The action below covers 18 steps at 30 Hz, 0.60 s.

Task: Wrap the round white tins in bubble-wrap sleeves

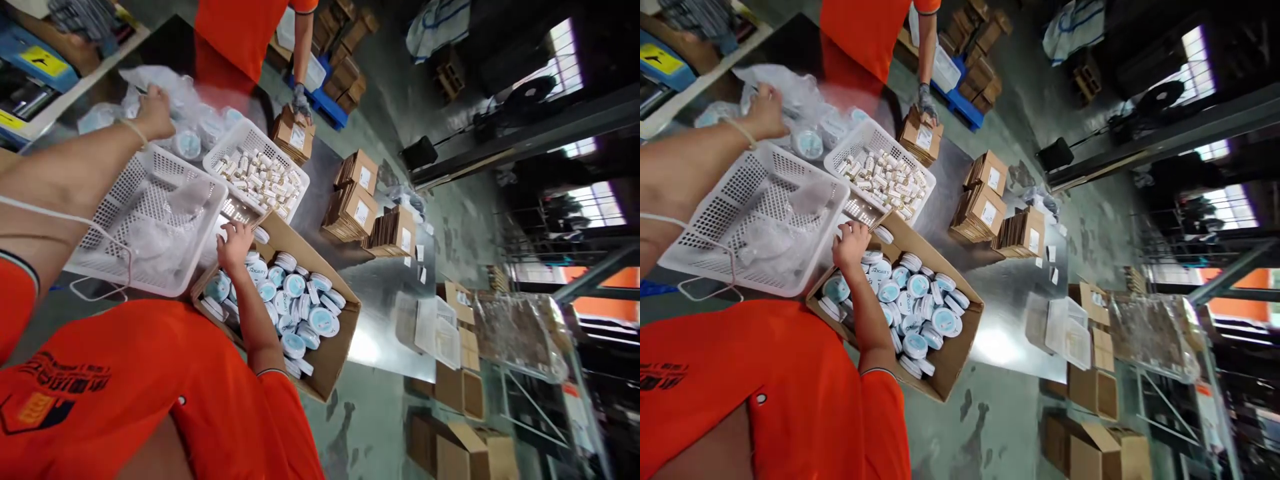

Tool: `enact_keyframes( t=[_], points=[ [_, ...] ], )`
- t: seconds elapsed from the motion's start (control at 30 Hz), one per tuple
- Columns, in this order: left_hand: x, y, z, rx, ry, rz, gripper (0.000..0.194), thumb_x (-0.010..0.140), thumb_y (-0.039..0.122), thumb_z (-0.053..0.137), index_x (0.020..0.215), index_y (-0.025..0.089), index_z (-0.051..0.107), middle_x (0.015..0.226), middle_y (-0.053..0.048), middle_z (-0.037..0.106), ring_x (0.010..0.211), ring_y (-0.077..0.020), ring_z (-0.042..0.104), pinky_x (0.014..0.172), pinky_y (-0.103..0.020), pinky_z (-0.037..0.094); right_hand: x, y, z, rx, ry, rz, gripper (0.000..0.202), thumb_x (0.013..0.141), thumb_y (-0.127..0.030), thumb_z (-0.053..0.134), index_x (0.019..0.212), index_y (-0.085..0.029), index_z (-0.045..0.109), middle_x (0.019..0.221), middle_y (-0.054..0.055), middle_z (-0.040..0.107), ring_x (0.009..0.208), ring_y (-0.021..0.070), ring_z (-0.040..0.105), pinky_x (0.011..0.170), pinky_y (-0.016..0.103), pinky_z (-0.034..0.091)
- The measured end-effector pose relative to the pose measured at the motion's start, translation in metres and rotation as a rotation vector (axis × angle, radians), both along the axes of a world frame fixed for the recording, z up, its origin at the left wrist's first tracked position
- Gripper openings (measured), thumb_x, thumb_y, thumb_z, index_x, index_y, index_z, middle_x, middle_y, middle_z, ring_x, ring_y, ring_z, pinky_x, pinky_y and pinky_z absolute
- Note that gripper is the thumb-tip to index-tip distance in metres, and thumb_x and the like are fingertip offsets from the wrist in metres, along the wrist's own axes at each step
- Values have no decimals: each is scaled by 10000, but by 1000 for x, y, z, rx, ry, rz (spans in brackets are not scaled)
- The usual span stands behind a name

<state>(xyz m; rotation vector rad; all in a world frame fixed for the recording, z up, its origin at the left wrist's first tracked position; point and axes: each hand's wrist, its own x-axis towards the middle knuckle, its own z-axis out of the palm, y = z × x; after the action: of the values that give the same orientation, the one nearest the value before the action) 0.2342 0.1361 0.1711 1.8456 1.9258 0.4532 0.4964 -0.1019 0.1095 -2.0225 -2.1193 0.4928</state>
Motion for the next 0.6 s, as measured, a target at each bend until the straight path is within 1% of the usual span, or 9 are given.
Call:
enact_keyframes(
  t=[0.07, 0.17, 0.2, 0.27, 0.33, 0.4, 0.47, 0.53, 0.6],
  points=[
    [-4, -6, -16, -48, -12, -47, 607, 999, 389, 713, 1217, -124, 471, 1325, -51, 548, 1477, -52, 160, 989, -303, 152, 0, 1, 1, -10, 7, -5, 252, 1020, -290, 695, 1249, -228, 779, 1409, 85, 677, 1329, 317, 518, 1082, 463, 470],
    [0, -26, -32, -15, -22, -78, 570, 971, 430, 711, 1331, 7, 583, 1451, -52, 520, 1474, -111, 140, 1113, -343, 202, -1, 2, 1, -17, 16, -15, 250, 1018, -286, 697, 1246, -239, 788, 1402, 67, 690, 1335, 315, 517, 1082, 460, 473],
    [6, -36, -38, -6, -21, -94, 528, 964, 443, 688, 1341, 77, 632, 1482, -37, 509, 1460, -134, 184, 1163, -355, 242, -2, 3, 1, -22, 22, -16, 250, 1016, -285, 699, 1245, -237, 790, 1400, 73, 692, 1337, 317, 515, 1079, 461, 474],
    [21, -62, -55, -47, -18, -156, 386, 969, 367, 654, 1259, 113, 692, 1416, -33, 568, 1386, -140, 334, 1181, -344, 301, -3, 4, -1, -26, 31, -17, 250, 1013, -286, 705, 1240, -229, 793, 1389, 85, 697, 1334, 321, 514, 1080, 468, 472],
    [35, -91, -77, -166, -23, -252, 222, 941, 314, 696, 1039, 118, 732, 1139, -31, 676, 1186, -146, 518, 1083, -312, 418, -4, 4, -2, -25, 33, -18, 246, 1011, -293, 710, 1230, -226, 799, 1363, 85, 710, 1323, 321, 519, 1085, 470, 469],
    [43, -117, -101, -251, -30, -289, 216, 980, 312, 709, 927, 103, 710, 995, -56, 683, 1066, -175, 603, 1025, -344, 490, -4, 3, -2, -24, 22, -13, 237, 1019, -295, 698, 1219, -231, 806, 1332, 77, 724, 1317, 317, 525, 1085, 465, 467],
    [45, -134, -120, -285, -51, -284, 282, 1038, 366, 694, 969, 92, 696, 1029, -89, 686, 1047, -208, 650, 1008, -397, 537, -3, 2, -2, -26, 10, -5, 231, 1029, -291, 685, 1213, -232, 810, 1311, 73, 734, 1324, 313, 527, 1086, 458, 466],
    [42, -139, -128, -299, -92, -257, 330, 1056, 422, 685, 1011, 95, 689, 1046, -100, 689, 1020, -215, 674, 987, -414, 562, -2, 2, 0, -25, 7, 5, 225, 1033, -290, 685, 1210, -231, 810, 1294, 69, 742, 1331, 308, 531, 1094, 454, 462],
    [39, -135, -126, -312, -158, -225, 370, 1022, 456, 695, 941, 95, 685, 924, -68, 690, 924, -185, 665, 950, -381, 565, -1, 3, 3, -22, 12, 4, 212, 1034, -293, 693, 1198, -228, 809, 1278, 64, 751, 1333, 303, 538, 1105, 449, 458]
  ],
)
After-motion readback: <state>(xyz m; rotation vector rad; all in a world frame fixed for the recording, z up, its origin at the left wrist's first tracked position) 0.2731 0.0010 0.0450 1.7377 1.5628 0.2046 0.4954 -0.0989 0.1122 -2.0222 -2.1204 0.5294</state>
